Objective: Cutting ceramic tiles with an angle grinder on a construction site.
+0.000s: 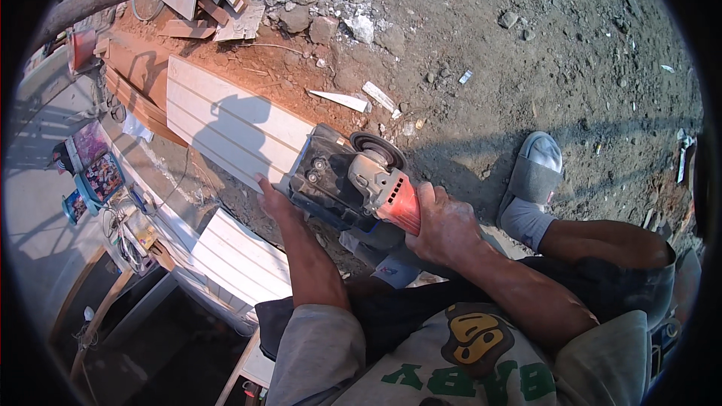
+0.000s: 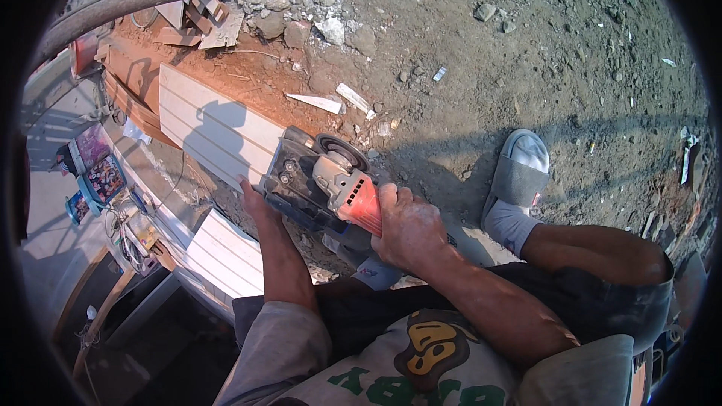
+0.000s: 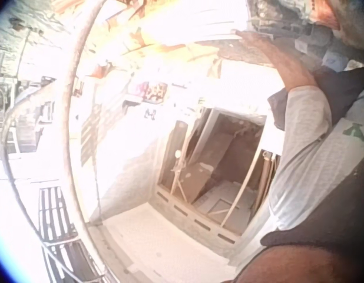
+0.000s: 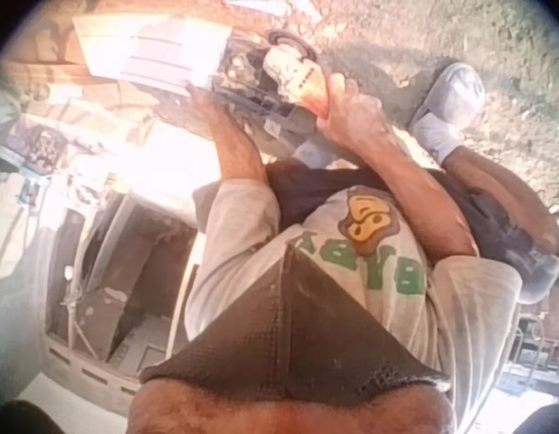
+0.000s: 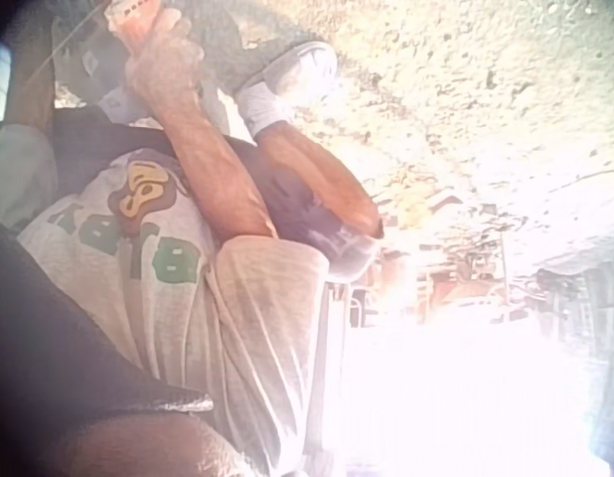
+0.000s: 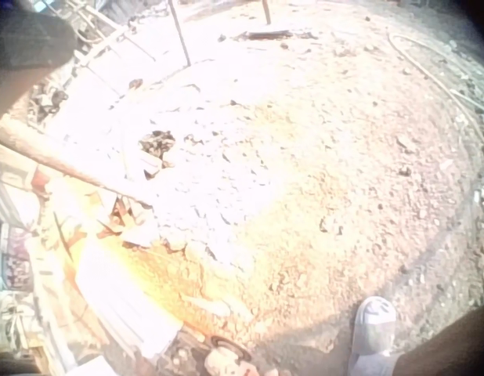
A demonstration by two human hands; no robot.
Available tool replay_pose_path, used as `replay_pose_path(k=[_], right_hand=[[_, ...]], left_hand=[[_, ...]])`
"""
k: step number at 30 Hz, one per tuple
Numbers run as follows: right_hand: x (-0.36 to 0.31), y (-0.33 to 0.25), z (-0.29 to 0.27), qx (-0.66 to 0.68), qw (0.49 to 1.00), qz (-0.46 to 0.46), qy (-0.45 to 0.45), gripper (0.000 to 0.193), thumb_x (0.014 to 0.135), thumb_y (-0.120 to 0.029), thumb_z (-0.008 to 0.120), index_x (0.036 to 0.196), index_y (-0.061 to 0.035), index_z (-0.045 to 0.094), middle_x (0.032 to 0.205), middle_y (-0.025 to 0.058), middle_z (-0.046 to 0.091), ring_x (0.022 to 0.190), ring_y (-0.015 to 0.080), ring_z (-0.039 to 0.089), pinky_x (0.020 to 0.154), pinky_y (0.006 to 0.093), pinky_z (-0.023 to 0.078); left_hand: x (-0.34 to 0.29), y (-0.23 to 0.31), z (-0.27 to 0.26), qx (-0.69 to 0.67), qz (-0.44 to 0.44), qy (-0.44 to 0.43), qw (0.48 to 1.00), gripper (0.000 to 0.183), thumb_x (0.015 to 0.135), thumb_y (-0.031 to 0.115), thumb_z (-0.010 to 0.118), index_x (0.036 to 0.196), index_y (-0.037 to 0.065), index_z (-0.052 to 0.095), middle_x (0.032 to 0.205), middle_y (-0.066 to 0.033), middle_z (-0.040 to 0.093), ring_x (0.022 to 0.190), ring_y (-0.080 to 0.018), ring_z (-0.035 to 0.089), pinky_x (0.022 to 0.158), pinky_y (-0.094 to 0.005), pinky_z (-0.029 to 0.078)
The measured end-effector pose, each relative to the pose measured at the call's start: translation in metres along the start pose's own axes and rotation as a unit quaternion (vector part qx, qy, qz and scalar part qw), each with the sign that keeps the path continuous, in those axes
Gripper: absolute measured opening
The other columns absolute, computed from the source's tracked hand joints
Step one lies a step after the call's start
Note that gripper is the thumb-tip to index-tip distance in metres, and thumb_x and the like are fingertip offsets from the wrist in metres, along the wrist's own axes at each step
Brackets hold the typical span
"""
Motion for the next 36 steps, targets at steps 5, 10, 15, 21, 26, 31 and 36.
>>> replay_pose_path(k=[5, 10, 15, 21, 26, 31, 36], right_hand=[[0.003, 0.001, 0.003, -0.008, 1.000, 0.011, -0.013, 0.060, 0.071, -0.027, 0.077, 0.112, -0.0003, 0.043, 0.106, 0.0230, 0.059, 0.095, 0.0376, 0.065, 0.082, 0.0452, 0.053], [0.002, 0.001, 0.001, -0.014, 1.000, 0.006, -0.014, 0.059, 0.071, -0.026, 0.077, 0.112, -0.0006, 0.043, 0.105, 0.0229, 0.059, 0.095, 0.0376, 0.065, 0.083, 0.0450, 0.054], [0.003, 0.001, 0.003, -0.014, 1.000, 0.009, -0.019, 0.059, 0.071, -0.027, 0.077, 0.112, -0.0007, 0.042, 0.105, 0.0227, 0.059, 0.095, 0.0372, 0.065, 0.083, 0.0446, 0.054], [0.005, 0.000, 0.004, -0.019, 0.999, 0.009, -0.029, 0.060, 0.072, -0.028, 0.077, 0.113, -0.0005, 0.042, 0.107, 0.0226, 0.058, 0.097, 0.0370, 0.065, 0.083, 0.0443, 0.054], [0.004, -0.001, 0.003, -0.026, 0.999, 0.016, -0.031, 0.060, 0.072, -0.028, 0.077, 0.113, -0.0007, 0.042, 0.107, 0.0226, 0.058, 0.097, 0.0368, 0.065, 0.083, 0.0441, 0.054], [0.005, -0.002, 0.004, -0.027, 1.000, -0.005, -0.004, 0.059, 0.071, -0.027, 0.076, 0.112, -0.0009, 0.042, 0.104, 0.0219, 0.059, 0.092, 0.0362, 0.067, 0.080, 0.0438, 0.055], [0.005, -0.004, 0.002, -0.028, 1.000, -0.006, -0.002, 0.058, 0.071, -0.027, 0.076, 0.111, -0.0009, 0.043, 0.102, 0.0213, 0.059, 0.091, 0.0360, 0.067, 0.079, 0.0435, 0.055]], left_hand=[[-0.011, 0.005, 0.006, -0.023, -0.011, 0.008, 1.000, 0.067, 0.095, 0.049, 0.055, 0.121, -0.012, 0.045, 0.112, -0.0231, 0.056, 0.088, -0.0331, 0.064, 0.073, -0.0467, 0.056], [-0.005, 0.002, 0.006, -0.020, -0.019, -0.017, 0.999, 0.086, 0.089, 0.056, 0.059, 0.134, -0.012, 0.036, 0.129, -0.0273, 0.047, 0.107, -0.0368, 0.058, 0.088, -0.0467, 0.051], [-0.005, -0.001, 0.003, 0.033, -0.013, 0.024, 0.999, 0.090, 0.087, 0.060, 0.058, 0.136, -0.012, 0.035, 0.130, -0.0283, 0.047, 0.109, -0.0380, 0.056, 0.091, -0.0468, 0.049], [-0.013, 0.008, 0.003, 0.043, -0.018, 0.032, 0.998, 0.090, 0.087, 0.061, 0.058, 0.135, -0.012, 0.037, 0.131, -0.0286, 0.047, 0.111, -0.0366, 0.055, 0.092, -0.0468, 0.048], [-0.018, 0.010, 0.007, 0.025, -0.007, 0.030, 0.999, 0.089, 0.087, 0.060, 0.058, 0.134, -0.013, 0.040, 0.129, -0.0292, 0.049, 0.109, -0.0363, 0.056, 0.090, -0.0466, 0.049], [-0.005, 0.002, -0.001, 0.067, 0.005, 0.041, 0.997, 0.092, 0.084, 0.064, 0.059, 0.128, -0.015, 0.044, 0.123, -0.0297, 0.052, 0.103, -0.0377, 0.058, 0.085, -0.0471, 0.051], [0.012, -0.011, -0.007, 0.053, 0.016, 0.012, 0.998, 0.096, 0.083, 0.065, 0.059, 0.130, -0.017, 0.041, 0.126, -0.0310, 0.050, 0.105, -0.0388, 0.058, 0.087, -0.0485, 0.050]])
Point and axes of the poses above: each hand's wrist, its own x-axis towards the middle knuckle, its own z-axis out of the palm, y = z × x, the point moved 6 cm from there along x, towards the middle knuckle
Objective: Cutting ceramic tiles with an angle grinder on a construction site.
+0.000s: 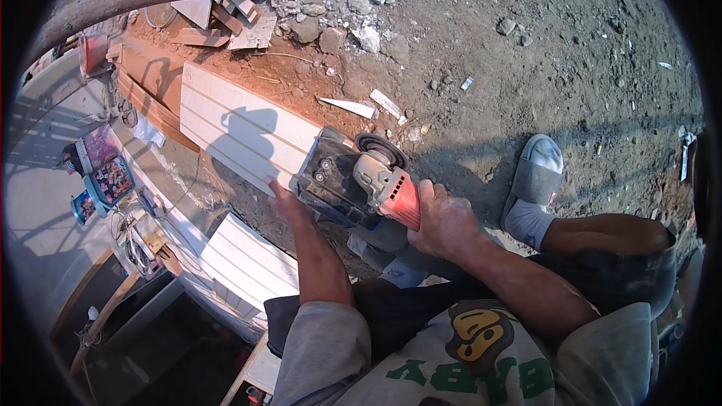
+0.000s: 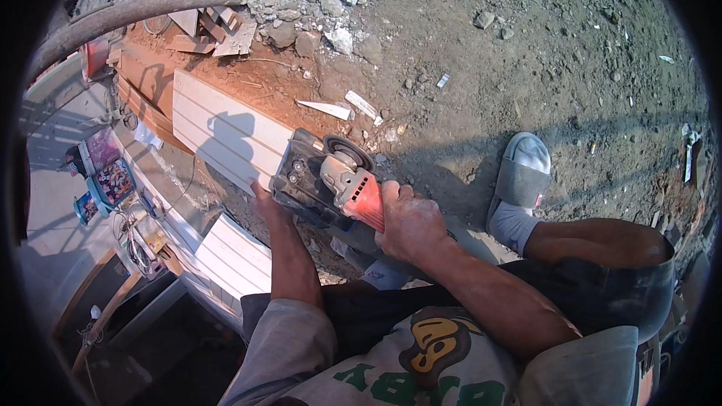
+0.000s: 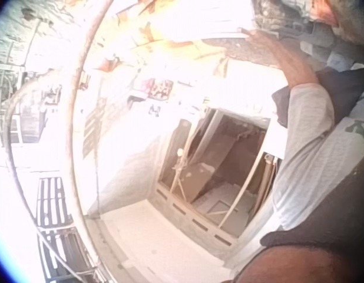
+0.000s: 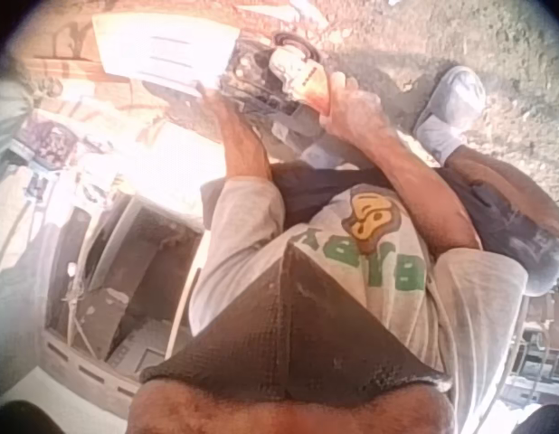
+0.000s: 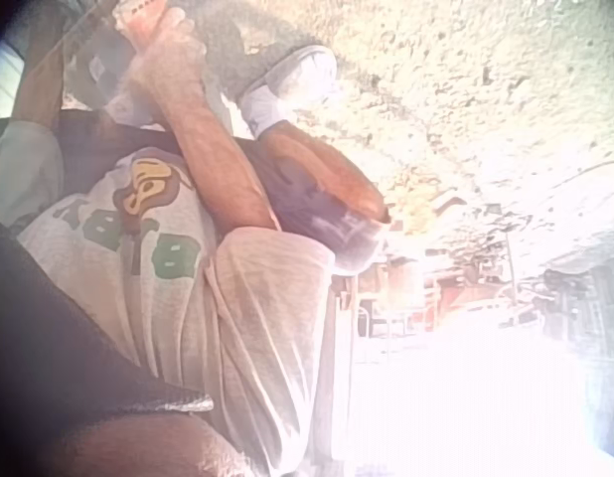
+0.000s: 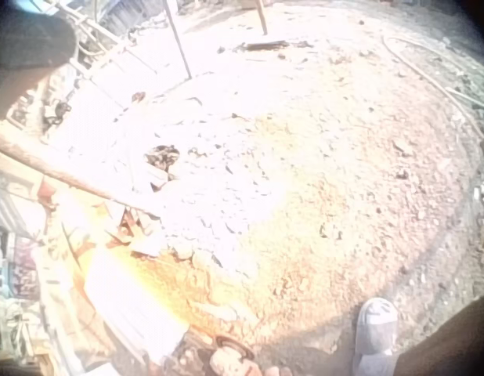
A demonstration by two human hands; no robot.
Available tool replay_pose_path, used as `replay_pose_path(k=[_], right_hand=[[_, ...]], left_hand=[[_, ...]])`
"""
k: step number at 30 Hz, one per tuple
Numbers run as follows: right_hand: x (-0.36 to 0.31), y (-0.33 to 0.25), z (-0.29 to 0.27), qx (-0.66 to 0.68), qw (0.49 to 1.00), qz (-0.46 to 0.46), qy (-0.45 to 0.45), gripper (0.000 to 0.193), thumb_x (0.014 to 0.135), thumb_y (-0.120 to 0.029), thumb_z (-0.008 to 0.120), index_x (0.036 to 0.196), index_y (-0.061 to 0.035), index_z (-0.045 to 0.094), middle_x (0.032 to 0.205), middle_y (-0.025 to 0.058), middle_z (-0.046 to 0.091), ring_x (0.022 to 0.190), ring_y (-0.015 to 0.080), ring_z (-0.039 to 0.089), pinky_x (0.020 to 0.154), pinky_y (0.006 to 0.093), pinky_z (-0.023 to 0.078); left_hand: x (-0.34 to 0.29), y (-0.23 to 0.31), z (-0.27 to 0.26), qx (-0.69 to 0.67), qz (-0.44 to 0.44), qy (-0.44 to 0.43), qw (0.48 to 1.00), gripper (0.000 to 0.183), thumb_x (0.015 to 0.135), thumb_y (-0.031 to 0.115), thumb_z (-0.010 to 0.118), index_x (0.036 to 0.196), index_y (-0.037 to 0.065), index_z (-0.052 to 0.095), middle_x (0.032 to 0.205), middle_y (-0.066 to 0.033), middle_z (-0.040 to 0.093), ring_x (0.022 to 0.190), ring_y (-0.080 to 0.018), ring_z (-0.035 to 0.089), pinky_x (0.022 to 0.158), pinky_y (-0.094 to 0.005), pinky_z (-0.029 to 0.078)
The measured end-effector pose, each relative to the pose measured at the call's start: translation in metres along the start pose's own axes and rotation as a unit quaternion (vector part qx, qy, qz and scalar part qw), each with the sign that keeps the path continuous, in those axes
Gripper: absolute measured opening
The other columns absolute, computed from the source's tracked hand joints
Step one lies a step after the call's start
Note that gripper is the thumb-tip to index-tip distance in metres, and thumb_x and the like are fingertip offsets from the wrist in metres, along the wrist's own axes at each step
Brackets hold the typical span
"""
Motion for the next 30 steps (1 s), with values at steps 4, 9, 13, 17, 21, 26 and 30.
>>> replay_pose_path(k=[4, 9, 13, 17, 21, 26, 30], right_hand=[[0.001, 0.002, 0.001, 0.002, 1.000, -0.006, 0.016, 0.058, 0.070, -0.026, 0.076, 0.110, -0.0007, 0.043, 0.101, 0.0211, 0.059, 0.090, 0.0357, 0.067, 0.079, 0.0430, 0.055], [0.005, 0.004, 0.004, 0.025, 0.999, 0.021, -0.042, 0.065, 0.071, -0.030, 0.073, 0.119, 0.0002, 0.041, 0.110, 0.0232, 0.056, 0.099, 0.0385, 0.064, 0.087, 0.0465, 0.050], [0.004, 0.001, 0.003, 0.026, 0.999, 0.020, -0.043, 0.066, 0.070, -0.031, 0.074, 0.119, 0.0003, 0.041, 0.110, 0.0229, 0.057, 0.099, 0.0381, 0.064, 0.086, 0.0460, 0.051], [0.003, -0.001, 0.003, 0.001, 1.000, -0.011, 0.016, 0.060, 0.070, -0.027, 0.077, 0.111, 0.0002, 0.042, 0.102, 0.0220, 0.059, 0.088, 0.0355, 0.067, 0.077, 0.0421, 0.056], [0.005, 0.001, 0.005, 0.007, 1.000, 0.002, -0.016, 0.063, 0.070, -0.030, 0.075, 0.114, 0.0006, 0.042, 0.105, 0.0226, 0.058, 0.092, 0.0368, 0.066, 0.081, 0.0438, 0.053], [0.007, 0.003, 0.007, 0.025, 0.999, 0.006, -0.037, 0.066, 0.071, -0.032, 0.074, 0.117, 0.0008, 0.041, 0.107, 0.0234, 0.057, 0.095, 0.0382, 0.065, 0.084, 0.0464, 0.052], [0.006, -0.002, 0.002, 0.016, 1.000, -0.004, -0.001, 0.059, 0.072, -0.028, 0.074, 0.113, -0.0002, 0.042, 0.103, 0.0223, 0.059, 0.091, 0.0372, 0.066, 0.080, 0.0446, 0.054]], left_hand=[[-0.004, 0.002, 0.003, 0.001, -0.014, 0.014, 1.000, 0.098, 0.083, 0.064, 0.059, 0.134, -0.017, 0.038, 0.130, -0.0329, 0.047, 0.110, -0.0401, 0.057, 0.090, -0.0488, 0.050], [-0.013, 0.008, 0.006, -0.014, -0.035, 0.022, 0.999, 0.097, 0.084, 0.063, 0.059, 0.135, -0.017, 0.037, 0.130, -0.0339, 0.046, 0.111, -0.0411, 0.056, 0.092, -0.0486, 0.049], [0.000, 0.003, 0.000, 0.003, -0.027, 0.033, 0.999, 0.098, 0.084, 0.062, 0.059, 0.134, -0.018, 0.037, 0.130, -0.0342, 0.046, 0.111, -0.0411, 0.055, 0.092, -0.0477, 0.049], [-0.004, 0.003, 0.000, 0.006, -0.020, 0.052, 0.998, 0.098, 0.083, 0.062, 0.060, 0.134, -0.019, 0.037, 0.130, -0.0344, 0.047, 0.110, -0.0411, 0.056, 0.091, -0.0471, 0.048], [-0.011, 0.008, 0.002, -0.013, -0.028, 0.051, 0.998, 0.098, 0.084, 0.061, 0.061, 0.135, -0.018, 0.036, 0.130, -0.0339, 0.047, 0.110, -0.0406, 0.057, 0.090, -0.0479, 0.050], [-0.019, 0.010, 0.004, -0.041, -0.039, 0.028, 0.998, 0.097, 0.084, 0.060, 0.062, 0.135, -0.018, 0.035, 0.130, -0.0337, 0.047, 0.111, -0.0396, 0.057, 0.088, -0.0479, 0.052], [0.013, -0.005, -0.001, 0.011, -0.022, 0.036, 0.999, 0.100, 0.083, 0.065, 0.060, 0.135, -0.017, 0.036, 0.132, -0.0346, 0.045, 0.114, -0.0423, 0.054, 0.091, -0.0512, 0.049]])
Point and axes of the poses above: each hand's wrist, its own x-axis towards the middle knuckle, its own z-axis out of the palm, y = z × x, the point moved 6 cm from there along x, towards the middle knuckle
